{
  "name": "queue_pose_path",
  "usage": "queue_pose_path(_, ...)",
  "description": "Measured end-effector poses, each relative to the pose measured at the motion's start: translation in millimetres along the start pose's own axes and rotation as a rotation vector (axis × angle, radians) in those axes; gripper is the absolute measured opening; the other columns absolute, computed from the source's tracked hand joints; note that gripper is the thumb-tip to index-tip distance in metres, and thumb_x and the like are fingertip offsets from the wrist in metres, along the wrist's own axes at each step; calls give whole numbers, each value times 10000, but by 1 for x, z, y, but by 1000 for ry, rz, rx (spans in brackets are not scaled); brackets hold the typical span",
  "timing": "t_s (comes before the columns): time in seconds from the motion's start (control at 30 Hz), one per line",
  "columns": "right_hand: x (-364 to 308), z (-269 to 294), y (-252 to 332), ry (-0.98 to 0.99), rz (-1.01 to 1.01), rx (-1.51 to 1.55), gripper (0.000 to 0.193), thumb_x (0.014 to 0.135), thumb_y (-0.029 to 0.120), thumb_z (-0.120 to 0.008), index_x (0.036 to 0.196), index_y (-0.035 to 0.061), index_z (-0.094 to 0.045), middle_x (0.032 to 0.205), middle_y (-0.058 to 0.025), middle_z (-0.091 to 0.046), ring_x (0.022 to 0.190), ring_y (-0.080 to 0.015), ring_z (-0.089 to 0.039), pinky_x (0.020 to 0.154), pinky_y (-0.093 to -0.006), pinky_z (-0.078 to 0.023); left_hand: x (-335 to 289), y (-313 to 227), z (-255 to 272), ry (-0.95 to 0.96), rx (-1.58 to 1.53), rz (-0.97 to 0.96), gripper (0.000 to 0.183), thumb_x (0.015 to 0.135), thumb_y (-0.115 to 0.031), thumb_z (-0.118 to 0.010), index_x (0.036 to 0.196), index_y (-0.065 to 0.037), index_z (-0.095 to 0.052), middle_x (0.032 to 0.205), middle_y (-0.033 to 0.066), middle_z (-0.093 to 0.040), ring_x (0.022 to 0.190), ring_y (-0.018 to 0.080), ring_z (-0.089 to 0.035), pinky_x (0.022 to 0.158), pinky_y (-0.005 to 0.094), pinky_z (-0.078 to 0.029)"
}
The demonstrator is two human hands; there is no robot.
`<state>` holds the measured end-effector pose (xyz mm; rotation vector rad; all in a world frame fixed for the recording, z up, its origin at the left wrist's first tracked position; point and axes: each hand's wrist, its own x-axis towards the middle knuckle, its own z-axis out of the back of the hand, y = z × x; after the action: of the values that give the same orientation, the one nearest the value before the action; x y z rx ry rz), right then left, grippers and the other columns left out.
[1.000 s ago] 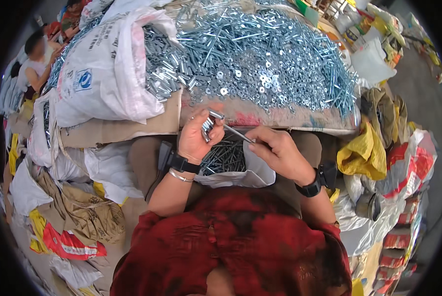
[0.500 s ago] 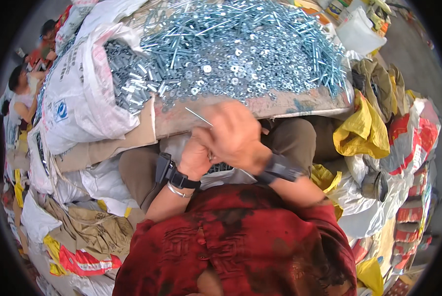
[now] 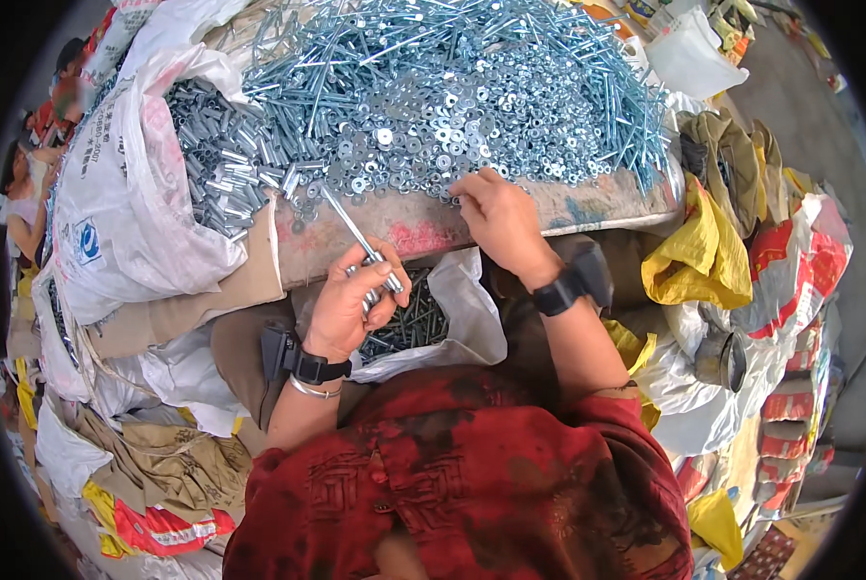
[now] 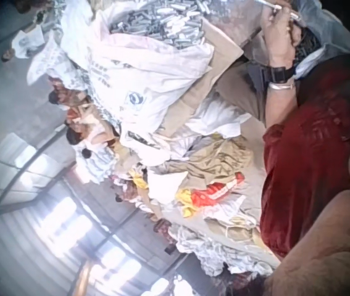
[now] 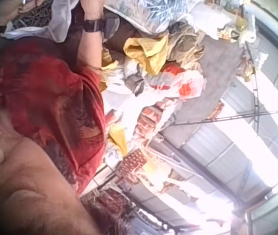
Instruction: Assembling washers and nuts onto metal bolts.
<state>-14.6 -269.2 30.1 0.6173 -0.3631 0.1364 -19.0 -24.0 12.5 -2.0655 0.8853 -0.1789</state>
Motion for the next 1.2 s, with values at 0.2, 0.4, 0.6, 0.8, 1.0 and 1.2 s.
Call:
queue_pose_path(0.2,7,6,2,-51,-157,147,100,885,152,-641,935,75,-678,863,-110,-640,720,-329,-631,627,-417,-494,1,6,-10,-44,183,-2,150,952,-187,-653,1004,-59,-596,740,44,-626,502,32,-493,394,163,-312)
queue_pose_path(0.4,12,-11,12,66,74,-284,117,884,191,-662,921,80,-655,863,-112,-618,749,-349,-631,623,-427,-497,4,5,-5,-71,146,19,160,956,-197,-649,1009,-56,-593,721,51,-621,502,37,-500,398,168,-309)
queue_pose_path(0.6,5,-1,-4,-93,-40,-71,64,877,117,-654,918,70,-641,848,-111,-607,731,-349,-621,622,-416,-477,5,9,-5,-48,384,10,167,951,-206,-657,964,-45,-614,676,8,-602,515,33,-508,419,192,-348)
queue_pose_path(0.8,-4,4,11,127,-48,-291,119,852,124,-659,948,55,-645,905,-137,-660,808,-362,-655,685,-456,-503,7,19,-2,33,826,-108,147,944,-160,-645,899,-23,-616,693,-58,-525,568,15,-497,492,208,-426)
queue_pose_path(1.0,-2,5,13,177,-38,-404,127,851,157,-659,917,58,-613,878,-151,-633,789,-379,-640,674,-478,-491,8,27,4,19,719,-96,144,943,-150,-638,908,-12,-613,699,-53,-529,564,19,-496,477,217,-421)
queue_pose_path(1.2,-5,-6,13,20,-32,-392,105,842,111,-658,913,51,-608,876,-142,-652,754,-350,-650,633,-453,-503,4,32,2,41,893,-110,142,926,-141,-638,871,-15,-606,626,-45,-511,512,27,-475,456,230,-391)
